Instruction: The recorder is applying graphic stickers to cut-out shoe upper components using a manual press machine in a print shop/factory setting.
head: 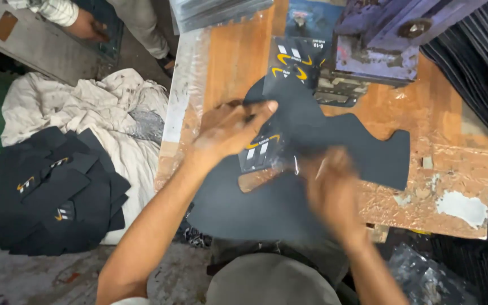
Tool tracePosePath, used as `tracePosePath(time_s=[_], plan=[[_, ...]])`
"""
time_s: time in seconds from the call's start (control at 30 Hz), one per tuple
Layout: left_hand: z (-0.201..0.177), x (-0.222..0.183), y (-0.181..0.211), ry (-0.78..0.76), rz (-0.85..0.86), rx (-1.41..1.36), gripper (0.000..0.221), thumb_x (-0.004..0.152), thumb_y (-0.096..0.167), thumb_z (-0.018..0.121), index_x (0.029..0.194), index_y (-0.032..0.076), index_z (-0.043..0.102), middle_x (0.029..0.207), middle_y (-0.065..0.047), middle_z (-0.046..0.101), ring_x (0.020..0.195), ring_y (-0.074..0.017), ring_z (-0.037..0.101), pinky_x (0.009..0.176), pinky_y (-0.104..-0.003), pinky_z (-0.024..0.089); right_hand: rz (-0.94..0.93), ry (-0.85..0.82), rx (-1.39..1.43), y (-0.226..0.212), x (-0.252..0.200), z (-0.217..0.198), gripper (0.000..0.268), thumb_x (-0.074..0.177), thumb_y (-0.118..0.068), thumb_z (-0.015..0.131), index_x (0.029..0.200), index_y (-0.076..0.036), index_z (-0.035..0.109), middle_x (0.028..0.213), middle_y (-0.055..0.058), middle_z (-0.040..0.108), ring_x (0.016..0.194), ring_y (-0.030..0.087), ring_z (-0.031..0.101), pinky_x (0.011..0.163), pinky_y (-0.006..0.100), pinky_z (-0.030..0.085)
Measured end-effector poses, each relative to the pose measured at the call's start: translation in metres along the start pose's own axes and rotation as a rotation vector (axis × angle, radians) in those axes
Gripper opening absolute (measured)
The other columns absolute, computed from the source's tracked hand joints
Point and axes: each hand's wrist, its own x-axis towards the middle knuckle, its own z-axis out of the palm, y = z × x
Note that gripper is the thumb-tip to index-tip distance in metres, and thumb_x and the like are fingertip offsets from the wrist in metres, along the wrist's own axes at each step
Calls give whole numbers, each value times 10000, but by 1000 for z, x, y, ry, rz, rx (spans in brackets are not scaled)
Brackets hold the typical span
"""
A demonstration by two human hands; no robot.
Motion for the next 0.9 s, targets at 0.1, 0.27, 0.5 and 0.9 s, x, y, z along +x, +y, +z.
tracePosePath(time_s=[0.1, 0.27, 0.5, 0.9], plan=[[5, -6, 4, 105, 65, 64, 600, 978, 666, 328, 1335, 341, 685, 1113, -192, 736, 1139, -391, 656, 989, -479, 501, 1076, -557, 1173, -23, -98, -5, 228, 969, -172, 535, 1055, -30, 692, 1047, 183, 712, 921, 280, 665, 784, 430, 535], [11, -25, 1, 206, 112, 112, 542, 932, 544, 616, 1372, 227, 632, 1271, -206, 641, 1114, -390, 650, 927, -477, 506, 465, -457, 438, 18, -116, -63, 212, 917, -197, 791, 1093, -93, 845, 940, 58, 758, 861, 210, 711, 759, 388, 589], [-84, -98, -210, 398, 130, -63, 834, 788, 314, 806, 1517, 127, 449, 1437, -178, 603, 1320, -313, 588, 1058, -396, 456, 679, 17, 585, 180, -71, -98, 380, 873, -144, 726, 1199, 30, 637, 1022, 85, 763, 904, 113, 682, 768, 253, 543], [-193, 89, -13, 1182, 578, 575, 720, 1020, 450, 801, 1506, -6, 526, 1486, -258, 540, 1381, -506, 443, 1156, -605, 347, 819, 135, 495, 193, -109, -145, 331, 927, -166, 675, 1206, 11, 651, 981, 56, 716, 914, 87, 635, 780, 241, 493]])
